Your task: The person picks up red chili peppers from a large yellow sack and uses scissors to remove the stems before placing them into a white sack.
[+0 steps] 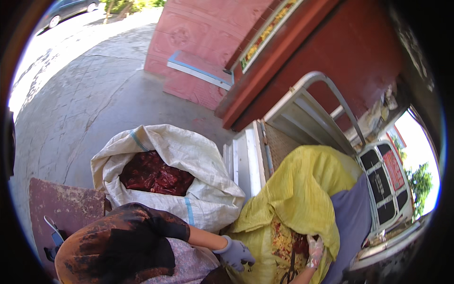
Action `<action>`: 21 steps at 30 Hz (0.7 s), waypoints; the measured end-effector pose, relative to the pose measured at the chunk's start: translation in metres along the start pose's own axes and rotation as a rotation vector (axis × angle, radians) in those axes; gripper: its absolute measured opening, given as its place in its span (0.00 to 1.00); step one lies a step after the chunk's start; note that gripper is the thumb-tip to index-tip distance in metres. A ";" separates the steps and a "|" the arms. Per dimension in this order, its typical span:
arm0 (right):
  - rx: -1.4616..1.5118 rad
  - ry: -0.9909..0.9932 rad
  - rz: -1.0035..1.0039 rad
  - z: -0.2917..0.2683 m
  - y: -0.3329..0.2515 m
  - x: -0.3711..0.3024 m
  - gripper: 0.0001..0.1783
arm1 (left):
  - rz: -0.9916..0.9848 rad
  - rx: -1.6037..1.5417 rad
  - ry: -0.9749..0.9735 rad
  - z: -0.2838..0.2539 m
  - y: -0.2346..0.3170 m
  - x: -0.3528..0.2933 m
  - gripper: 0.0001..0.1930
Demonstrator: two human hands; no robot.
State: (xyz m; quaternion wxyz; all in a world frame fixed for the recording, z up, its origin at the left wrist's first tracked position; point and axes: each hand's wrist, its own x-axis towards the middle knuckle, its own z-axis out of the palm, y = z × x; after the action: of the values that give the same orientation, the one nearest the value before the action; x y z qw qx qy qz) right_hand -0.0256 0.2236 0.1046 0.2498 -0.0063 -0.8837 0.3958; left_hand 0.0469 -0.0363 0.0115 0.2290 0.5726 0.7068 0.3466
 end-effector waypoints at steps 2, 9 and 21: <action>0.177 0.044 0.071 -0.011 0.016 0.014 0.22 | -0.078 -0.011 0.059 -0.010 -0.003 -0.002 0.23; 0.656 0.172 0.277 -0.038 0.050 0.043 0.26 | -0.038 -0.110 0.194 -0.025 -0.017 0.027 0.27; -0.311 -0.018 0.104 -0.038 0.019 0.034 0.18 | -0.102 0.737 0.877 -0.106 -0.046 0.110 0.40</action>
State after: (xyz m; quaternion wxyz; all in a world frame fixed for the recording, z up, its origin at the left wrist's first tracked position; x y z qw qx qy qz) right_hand -0.0418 0.2694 0.1273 0.2172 -0.0871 -0.9349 0.2667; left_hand -0.0857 0.0410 0.0546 -0.2837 0.3823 0.8366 0.2709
